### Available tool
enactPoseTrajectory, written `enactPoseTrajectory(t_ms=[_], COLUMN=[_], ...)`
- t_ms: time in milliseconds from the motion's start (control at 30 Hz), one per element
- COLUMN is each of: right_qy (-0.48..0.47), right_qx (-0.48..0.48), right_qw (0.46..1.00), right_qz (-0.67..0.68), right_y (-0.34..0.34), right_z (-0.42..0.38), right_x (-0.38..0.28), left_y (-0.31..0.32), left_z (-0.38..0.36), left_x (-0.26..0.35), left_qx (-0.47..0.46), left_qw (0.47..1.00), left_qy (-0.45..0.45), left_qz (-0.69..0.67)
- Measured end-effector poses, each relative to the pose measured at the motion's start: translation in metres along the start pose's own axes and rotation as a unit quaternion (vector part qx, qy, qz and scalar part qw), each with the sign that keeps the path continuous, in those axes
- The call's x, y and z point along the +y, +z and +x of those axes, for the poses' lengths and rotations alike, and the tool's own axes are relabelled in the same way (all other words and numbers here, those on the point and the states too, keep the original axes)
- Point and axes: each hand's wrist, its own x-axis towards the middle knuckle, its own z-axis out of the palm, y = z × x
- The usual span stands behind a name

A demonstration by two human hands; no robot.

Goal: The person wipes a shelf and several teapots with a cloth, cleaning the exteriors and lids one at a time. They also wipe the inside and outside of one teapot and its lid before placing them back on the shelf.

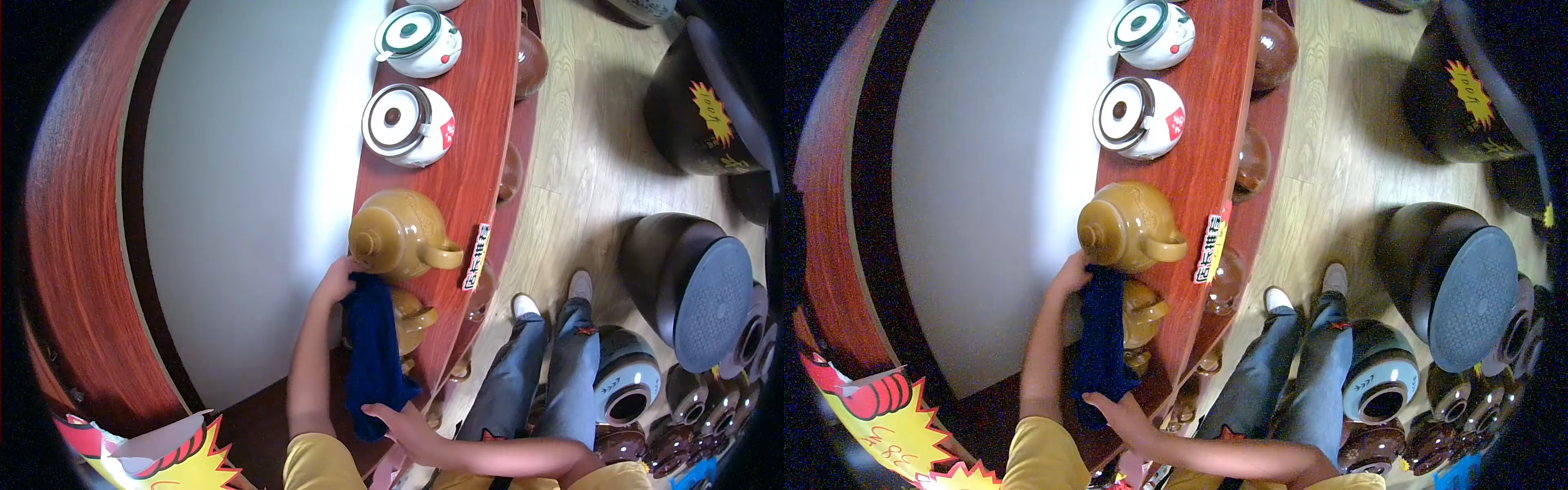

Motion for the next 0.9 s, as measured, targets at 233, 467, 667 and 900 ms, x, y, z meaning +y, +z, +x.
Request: enactPoseTrajectory(t_ms=[233, 467, 667, 900], right_qy=[-0.031, 0.003, -0.211, -0.287], right_qx=[-0.011, -0.087, -0.159, 0.016], right_qw=[0.999, 0.986, 0.925, 0.956], right_qz=[0.001, -0.145, -0.274, 0.052], right_y=[-0.001, 0.003, -0.035, -0.123], right_z=[-0.011, -0.047, -0.061, -0.067], right_x=[-0.005, -0.023, -0.016, -0.055], left_y=[-0.009, -0.011, -0.001, 0.111], left_z=[-0.012, -0.034, -0.092, -0.141], left_x=[-0.005, -0.010, 0.009, 0.180], left_qx=[-0.055, 0.340, 0.428, 0.394], left_qw=[0.994, 0.819, 0.648, 0.814], left_qy=[-0.056, -0.209, -0.025, -0.102], left_qz=[-0.074, -0.412, -0.630, -0.415])
